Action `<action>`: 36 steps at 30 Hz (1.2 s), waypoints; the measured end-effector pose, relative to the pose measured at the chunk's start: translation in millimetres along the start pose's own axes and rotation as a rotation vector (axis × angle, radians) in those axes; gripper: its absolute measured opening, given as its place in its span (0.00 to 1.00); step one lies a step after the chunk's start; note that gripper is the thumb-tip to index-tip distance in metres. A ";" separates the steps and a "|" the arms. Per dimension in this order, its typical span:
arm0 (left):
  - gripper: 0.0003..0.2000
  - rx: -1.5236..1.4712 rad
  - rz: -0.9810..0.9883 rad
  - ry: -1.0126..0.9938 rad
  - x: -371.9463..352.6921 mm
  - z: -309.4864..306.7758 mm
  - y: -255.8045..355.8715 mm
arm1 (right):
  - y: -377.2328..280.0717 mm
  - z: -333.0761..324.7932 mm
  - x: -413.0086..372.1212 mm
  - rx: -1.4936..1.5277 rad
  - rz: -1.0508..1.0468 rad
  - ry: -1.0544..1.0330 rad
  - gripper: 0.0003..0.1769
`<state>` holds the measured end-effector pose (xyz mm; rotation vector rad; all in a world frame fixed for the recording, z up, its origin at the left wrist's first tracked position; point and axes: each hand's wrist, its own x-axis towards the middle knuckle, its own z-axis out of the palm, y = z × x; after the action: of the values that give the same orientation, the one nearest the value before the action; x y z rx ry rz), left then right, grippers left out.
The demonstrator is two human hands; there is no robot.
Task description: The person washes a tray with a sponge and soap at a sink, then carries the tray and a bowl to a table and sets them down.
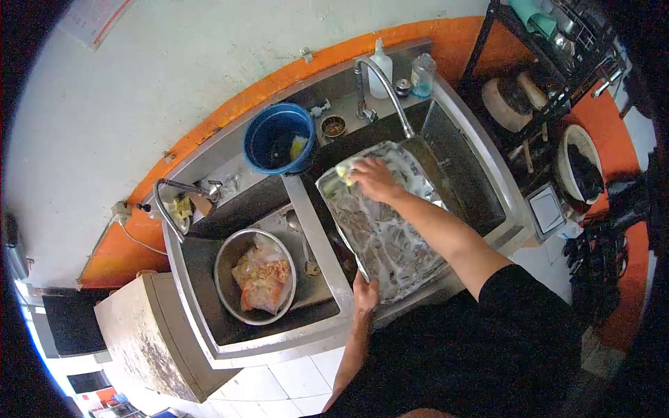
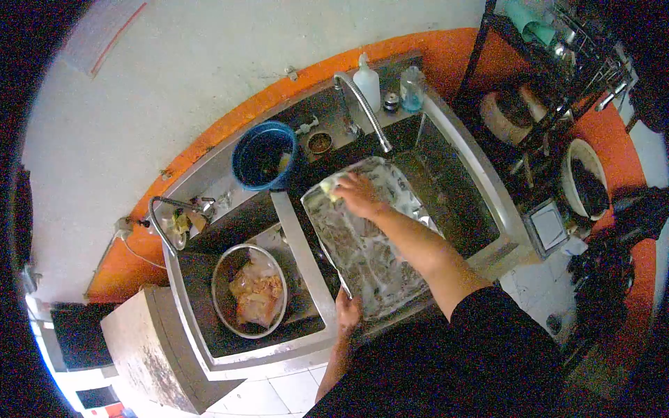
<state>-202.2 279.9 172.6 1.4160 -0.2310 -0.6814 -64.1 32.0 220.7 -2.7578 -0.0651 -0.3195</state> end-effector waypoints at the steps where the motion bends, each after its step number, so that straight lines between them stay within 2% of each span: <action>1: 0.24 0.001 0.024 0.000 0.3 0.1 -2.1 | 19.0 4.2 -8.3 -0.075 0.040 0.000 0.18; 3: 0.24 0.017 0.060 0.005 -0.3 1.9 2.3 | 46.3 3.2 -26.6 -0.150 0.086 -0.002 0.18; 5: 0.25 0.032 0.023 0.012 -2.7 3.0 4.4 | 66.6 -2.8 -44.5 -0.261 0.254 0.083 0.18; 6: 0.25 0.051 -0.012 0.024 -3.1 2.5 6.9 | 72.9 -2.0 -50.9 -0.263 0.261 0.085 0.18; 8: 0.24 0.050 0.013 0.037 -5.6 3.6 12.1 | 82.7 2.0 -60.6 -0.438 0.193 -0.054 0.17; 10: 0.24 0.037 0.037 0.055 -4.6 6.6 8.1 | 68.9 -12.2 -82.2 -0.429 0.162 -0.122 0.17; 12: 0.23 -0.028 -0.052 0.084 -4.1 -0.4 -6.2 | 48.3 -25.9 -115.2 -0.297 0.135 -0.420 0.11; 13: 0.23 -0.001 -0.171 0.129 -5.1 10.1 30.2 | 43.7 -26.7 -140.9 -0.274 0.024 -0.387 0.11; 14: 0.23 -0.006 -0.180 0.132 -4.7 10.6 34.9 | 36.2 -26.9 -167.7 -0.245 -0.086 -0.356 0.11; 16: 0.24 0.061 -0.101 0.163 -3.3 14.1 35.9 | 14.1 -34.4 -199.9 -0.132 -0.002 -0.521 0.12; 17: 0.24 0.047 0.039 0.137 -0.5 6.4 12.2 | 0.4 -38.2 -209.8 -0.129 0.003 -0.530 0.12; 19: 0.24 0.065 0.077 0.143 3.5 3.2 -0.3 | -21.8 -42.2 -216.5 0.211 0.317 -0.584 0.14; 21: 0.24 0.084 0.119 0.143 2.2 3.5 -1.3 | -40.6 -35.8 -208.8 0.275 0.372 -0.561 0.13; 23: 0.25 0.095 0.058 0.149 1.3 6.2 8.0 | -59.9 -25.1 -197.5 0.338 0.422 -0.532 0.12; 25: 0.25 0.072 0.040 0.131 2.7 4.2 4.6 | -74.2 -5.7 -187.8 0.504 0.199 -0.371 0.11; 26: 0.25 0.045 0.020 0.123 3.1 2.9 1.8 | -73.7 3.2 -181.4 0.504 0.195 -0.370 0.11; 28: 0.25 0.052 0.023 0.132 -2.5 7.8 19.0 | -64.9 25.3 -168.5 0.427 -0.012 -0.142 0.10; 30: 0.24 0.059 0.024 0.135 -2.3 10.8 23.8 | -16.4 37.7 -146.1 0.299 0.077 -0.168 0.14; 32: 0.24 0.107 0.090 0.140 -3.8 9.8 20.3 | 13.8 20.7 -133.9 0.205 0.404 -0.051 0.13; 36: 0.24 0.172 0.020 0.166 -1.5 10.2 31.5 | -12.5 42.3 -168.4 0.187 0.422 -0.129 0.17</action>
<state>-199.5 272.3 204.7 1.6241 -0.1756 -0.5337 -220.0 58.2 148.0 -2.5202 0.4255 -0.0200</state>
